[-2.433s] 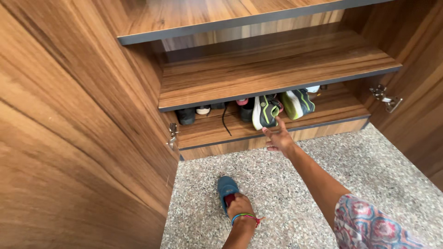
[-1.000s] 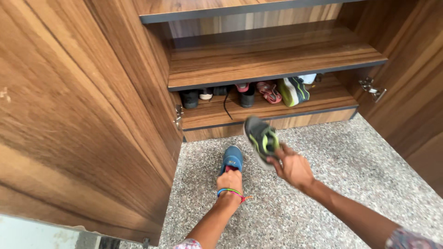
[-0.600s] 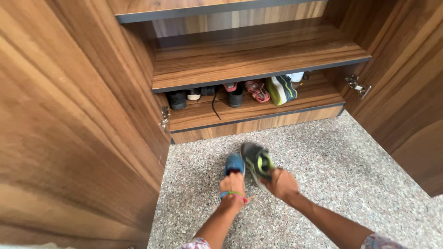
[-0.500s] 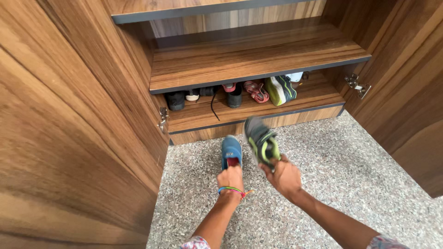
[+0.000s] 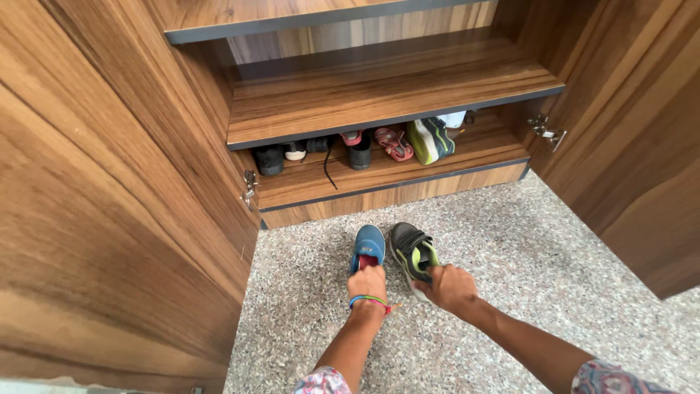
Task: The person repeatedly removes pairs of shoes from a wooden shoe cabinet and places them on a tiled floor next to a parked car. The person then picks up shoes from the floor and returns them to the cabinet, repeating this cycle multiple times.
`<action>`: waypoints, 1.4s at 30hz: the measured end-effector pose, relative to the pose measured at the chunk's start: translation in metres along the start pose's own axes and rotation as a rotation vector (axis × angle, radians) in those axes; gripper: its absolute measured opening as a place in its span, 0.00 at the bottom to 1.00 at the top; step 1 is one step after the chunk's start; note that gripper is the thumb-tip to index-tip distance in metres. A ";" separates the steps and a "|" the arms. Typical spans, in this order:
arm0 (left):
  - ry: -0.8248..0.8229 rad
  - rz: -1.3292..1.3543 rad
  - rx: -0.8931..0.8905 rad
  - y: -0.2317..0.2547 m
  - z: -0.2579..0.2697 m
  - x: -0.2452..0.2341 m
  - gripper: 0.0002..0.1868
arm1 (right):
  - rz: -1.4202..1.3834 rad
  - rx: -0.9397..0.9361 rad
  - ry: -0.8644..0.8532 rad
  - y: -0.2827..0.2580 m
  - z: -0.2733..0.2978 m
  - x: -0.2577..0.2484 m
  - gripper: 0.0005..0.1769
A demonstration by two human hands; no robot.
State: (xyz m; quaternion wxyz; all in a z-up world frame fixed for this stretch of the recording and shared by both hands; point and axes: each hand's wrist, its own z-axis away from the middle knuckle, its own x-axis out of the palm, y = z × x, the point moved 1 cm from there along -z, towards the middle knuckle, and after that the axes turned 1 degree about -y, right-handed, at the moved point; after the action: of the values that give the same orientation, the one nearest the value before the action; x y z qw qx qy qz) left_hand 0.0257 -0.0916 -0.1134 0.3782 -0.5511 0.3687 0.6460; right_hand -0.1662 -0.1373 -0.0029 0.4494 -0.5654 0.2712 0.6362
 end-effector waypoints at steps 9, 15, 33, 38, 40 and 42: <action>-0.013 0.193 -0.086 0.008 0.049 -0.055 0.23 | 0.196 -0.338 0.257 -0.028 0.026 -0.009 0.29; 0.200 0.365 -0.335 -0.020 0.058 -0.115 0.24 | 0.160 -0.391 -0.266 -0.076 0.044 -0.007 0.35; 0.228 0.416 -0.324 0.039 0.034 -0.132 0.15 | -0.168 0.033 -0.492 -0.031 0.039 -0.036 0.31; 0.081 0.413 -0.405 0.079 0.042 -0.156 0.25 | -0.376 0.078 -0.363 0.004 0.005 -0.006 0.27; 0.070 0.424 -0.454 0.095 0.048 -0.167 0.34 | -0.218 -0.111 0.039 0.024 -0.020 0.012 0.22; 0.075 0.432 -0.490 0.113 0.051 -0.179 0.51 | -0.182 -0.143 0.273 0.041 -0.036 0.029 0.15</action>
State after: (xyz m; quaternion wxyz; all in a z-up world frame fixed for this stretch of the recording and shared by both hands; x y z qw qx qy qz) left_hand -0.0783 -0.1106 0.0771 0.0751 -0.5580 0.3244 0.7601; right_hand -0.1833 -0.1789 -0.0457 0.4226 -0.6994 0.2318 0.5278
